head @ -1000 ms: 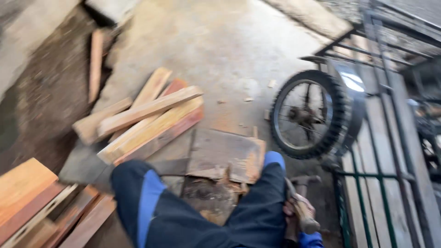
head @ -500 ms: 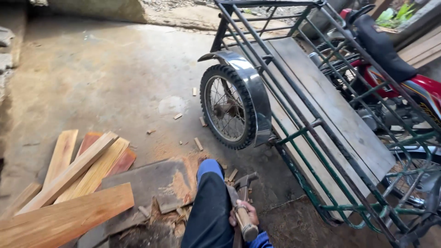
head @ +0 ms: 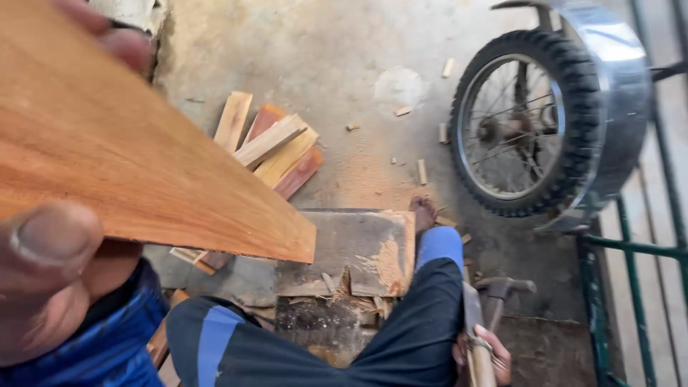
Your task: Shaping a piece of wood using a hammer and a chisel-like tool.
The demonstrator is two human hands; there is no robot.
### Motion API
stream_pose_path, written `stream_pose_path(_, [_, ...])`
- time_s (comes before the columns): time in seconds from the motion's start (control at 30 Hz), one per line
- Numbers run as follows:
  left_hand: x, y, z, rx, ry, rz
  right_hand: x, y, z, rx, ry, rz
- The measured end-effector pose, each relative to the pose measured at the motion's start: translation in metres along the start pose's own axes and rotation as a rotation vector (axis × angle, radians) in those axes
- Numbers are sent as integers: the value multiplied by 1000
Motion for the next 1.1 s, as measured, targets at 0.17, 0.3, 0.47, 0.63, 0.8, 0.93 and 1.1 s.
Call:
stream_pose_path(0.17, [-40, -40, -20, 105, 31, 14, -16, 23, -12, 120, -63, 244])
stream_pose_path(0.3, [-56, -49, -29, 162, 91, 36, -49, 32, -19, 108, -123, 181])
stream_pose_path(0.47, [-91, -8, -63, 206, -6, 1, -40, 44, -35, -212, 97, 346])
stream_pose_path(0.63, [-133, 90, -98, 327, -495, -22, -34, 45, -49, -187, 83, 303])
stream_pose_path(0.8, [-177, 218, -143, 456, -787, -91, -62, 48, -61, -267, 251, 570])
stream_pose_path(0.93, [-202, 311, -162, 606, -773, -134, -98, 45, -72, -317, 312, 500])
stream_pose_path(1.1, [-213, 393, -172, 692, -858, -238, -155, 14, -64, -209, 182, 165])
Point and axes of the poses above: each hand's wrist, its own y-axis away from the middle knuckle, its own x-axis out of the back of the hand, z = x × y, the point moved 5 cm from there along -y, towards the middle knuckle, and after that the axes turned 12 degrees about -y, right-handed, at the moved point
